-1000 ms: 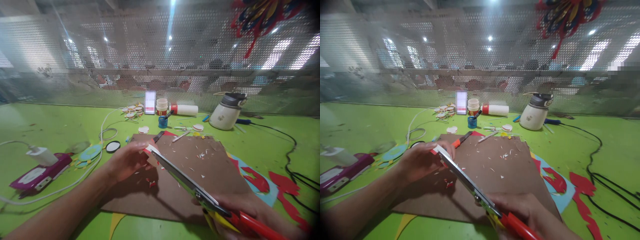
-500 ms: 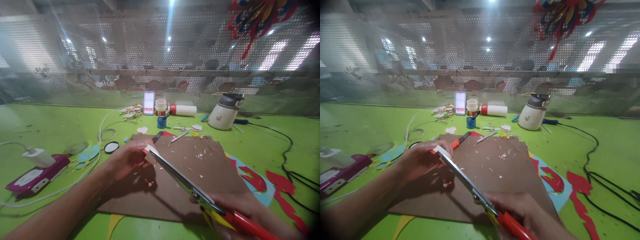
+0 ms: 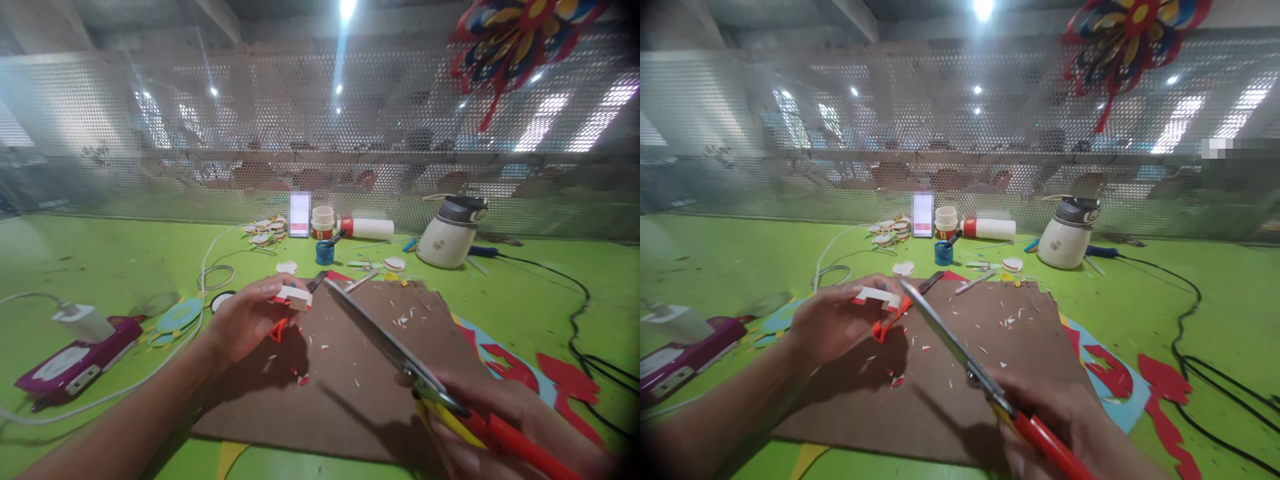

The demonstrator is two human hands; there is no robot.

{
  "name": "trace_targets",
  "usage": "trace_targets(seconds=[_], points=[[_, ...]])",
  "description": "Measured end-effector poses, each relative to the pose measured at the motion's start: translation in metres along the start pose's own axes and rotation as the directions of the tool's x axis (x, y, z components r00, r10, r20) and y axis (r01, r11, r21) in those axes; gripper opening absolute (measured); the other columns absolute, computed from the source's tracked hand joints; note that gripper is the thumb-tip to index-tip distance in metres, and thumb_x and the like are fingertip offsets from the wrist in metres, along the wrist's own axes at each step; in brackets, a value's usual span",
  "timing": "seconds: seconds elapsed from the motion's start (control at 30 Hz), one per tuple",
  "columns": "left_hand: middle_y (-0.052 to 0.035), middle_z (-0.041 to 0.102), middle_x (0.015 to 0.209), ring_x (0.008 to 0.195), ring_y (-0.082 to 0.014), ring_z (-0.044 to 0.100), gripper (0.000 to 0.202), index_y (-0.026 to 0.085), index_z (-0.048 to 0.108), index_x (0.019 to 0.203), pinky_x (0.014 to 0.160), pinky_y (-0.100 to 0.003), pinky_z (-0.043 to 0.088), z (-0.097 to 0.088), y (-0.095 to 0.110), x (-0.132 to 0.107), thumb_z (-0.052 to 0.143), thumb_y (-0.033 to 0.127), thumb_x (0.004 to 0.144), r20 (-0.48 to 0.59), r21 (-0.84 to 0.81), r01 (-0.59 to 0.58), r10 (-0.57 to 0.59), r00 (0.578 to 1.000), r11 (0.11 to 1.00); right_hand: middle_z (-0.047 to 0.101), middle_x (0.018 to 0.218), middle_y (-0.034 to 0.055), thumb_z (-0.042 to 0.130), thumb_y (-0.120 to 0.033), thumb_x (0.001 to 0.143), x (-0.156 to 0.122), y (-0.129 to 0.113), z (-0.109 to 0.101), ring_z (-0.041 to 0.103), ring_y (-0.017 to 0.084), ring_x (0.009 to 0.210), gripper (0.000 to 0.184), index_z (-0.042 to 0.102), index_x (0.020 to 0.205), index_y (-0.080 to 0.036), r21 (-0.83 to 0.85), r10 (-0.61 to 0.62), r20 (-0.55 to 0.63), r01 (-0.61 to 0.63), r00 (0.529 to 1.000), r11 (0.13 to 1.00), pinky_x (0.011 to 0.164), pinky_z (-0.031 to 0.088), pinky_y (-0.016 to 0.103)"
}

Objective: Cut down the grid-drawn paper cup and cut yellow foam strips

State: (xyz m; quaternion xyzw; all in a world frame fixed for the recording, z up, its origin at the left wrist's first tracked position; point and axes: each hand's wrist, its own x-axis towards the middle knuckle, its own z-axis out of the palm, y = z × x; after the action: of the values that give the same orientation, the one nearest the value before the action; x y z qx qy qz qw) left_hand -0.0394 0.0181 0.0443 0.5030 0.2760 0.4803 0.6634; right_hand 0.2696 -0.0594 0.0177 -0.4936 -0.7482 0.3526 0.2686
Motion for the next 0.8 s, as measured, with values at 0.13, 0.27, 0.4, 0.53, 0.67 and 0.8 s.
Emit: trace_targets(seconds=[0.13, 0.27, 0.4, 0.53, 0.67, 0.8], points=[[-0.0084, 0.067, 0.084, 0.071, -0.0166, 0.055, 0.036, 0.013, 0.077, 0.091, 0.064, -0.026, 0.045, 0.0, 0.001, -0.002, 0.076, 0.041, 0.069, 0.038, -0.003, -0.075, 0.075, 0.996, 0.997, 0.075, 0.119, 0.0107, 0.062, -0.036, 0.086, 0.007, -0.002, -0.003, 0.072, 0.029, 0.105, 0.041, 0.071, 0.124, -0.024, -0.248, -0.088, -0.156, 0.048, 0.984, 0.968, 0.09, 0.058, 0.036], [-0.0081, 0.066, 0.084, 0.073, -0.0171, 0.055, 0.036, 0.014, 0.075, 0.093, 0.064, -0.025, 0.046, 0.001, 0.006, -0.005, 0.075, 0.041, 0.07, 0.079, 0.0, -0.123, 0.122, 0.989, 0.992, 0.078, 0.107, 0.0074, 0.058, -0.028, 0.084, 0.013, -0.001, 0.0, 0.075, 0.027, 0.092, 0.042, 0.069, 0.125, -0.024, -0.241, -0.074, -0.117, 0.044, 0.99, 0.969, 0.078, 0.061, 0.035], [-0.0087, 0.066, 0.089, 0.077, -0.0173, 0.055, 0.034, 0.013, 0.076, 0.093, 0.068, -0.025, 0.046, 0.003, 0.012, -0.01, 0.072, 0.039, 0.071, 0.102, 0.025, -0.165, 0.162, 0.982, 0.986, 0.077, 0.084, 0.0038, 0.059, -0.019, 0.081, 0.011, 0.001, 0.003, 0.071, 0.023, 0.073, 0.042, 0.069, 0.121, -0.021, -0.062, -0.067, -0.121, 0.06, 0.99, 0.996, 0.065, 0.058, 0.029], [-0.0086, 0.067, 0.09, 0.081, -0.0189, 0.057, 0.034, 0.015, 0.077, 0.095, 0.074, -0.025, 0.046, 0.006, 0.015, -0.012, 0.072, 0.037, 0.069, 0.112, 0.017, -0.182, 0.179, 0.977, 0.983, 0.076, 0.09, 0.0071, 0.068, -0.033, 0.083, 0.008, -0.002, 0.001, 0.07, 0.024, 0.078, 0.038, 0.072, 0.119, -0.02, 0.035, -0.042, -0.075, 0.045, 0.996, 0.998, 0.067, 0.058, 0.03], [-0.0091, 0.064, 0.087, 0.079, -0.0203, 0.055, 0.036, 0.015, 0.077, 0.094, 0.07, -0.028, 0.044, 0.007, 0.017, -0.012, 0.069, 0.04, 0.07, 0.138, 0.055, -0.154, 0.145, 0.98, 0.987, 0.075, 0.086, 0.007, 0.067, -0.039, 0.086, 0.005, -0.001, -0.005, 0.069, 0.02, 0.073, 0.038, 0.074, 0.119, -0.021, 0.083, -0.057, 0.015, 0.055, 0.998, 0.995, 0.066, 0.058, 0.027], [-0.01, 0.061, 0.081, 0.073, -0.0204, 0.053, 0.038, 0.013, 0.078, 0.09, 0.063, -0.029, 0.041, 0.006, 0.014, -0.012, 0.065, 0.043, 0.071, 0.239, 0.072, -0.111, 0.091, 0.967, 0.991, 0.076, 0.081, 0.0052, 0.068, -0.022, 0.083, 0.001, 0.006, -0.012, 0.071, 0.02, 0.07, 0.042, 0.072, 0.125, -0.023, 0.13, -0.052, 0.17, 0.03, 0.984, 0.991, 0.061, 0.059, 0.026]])
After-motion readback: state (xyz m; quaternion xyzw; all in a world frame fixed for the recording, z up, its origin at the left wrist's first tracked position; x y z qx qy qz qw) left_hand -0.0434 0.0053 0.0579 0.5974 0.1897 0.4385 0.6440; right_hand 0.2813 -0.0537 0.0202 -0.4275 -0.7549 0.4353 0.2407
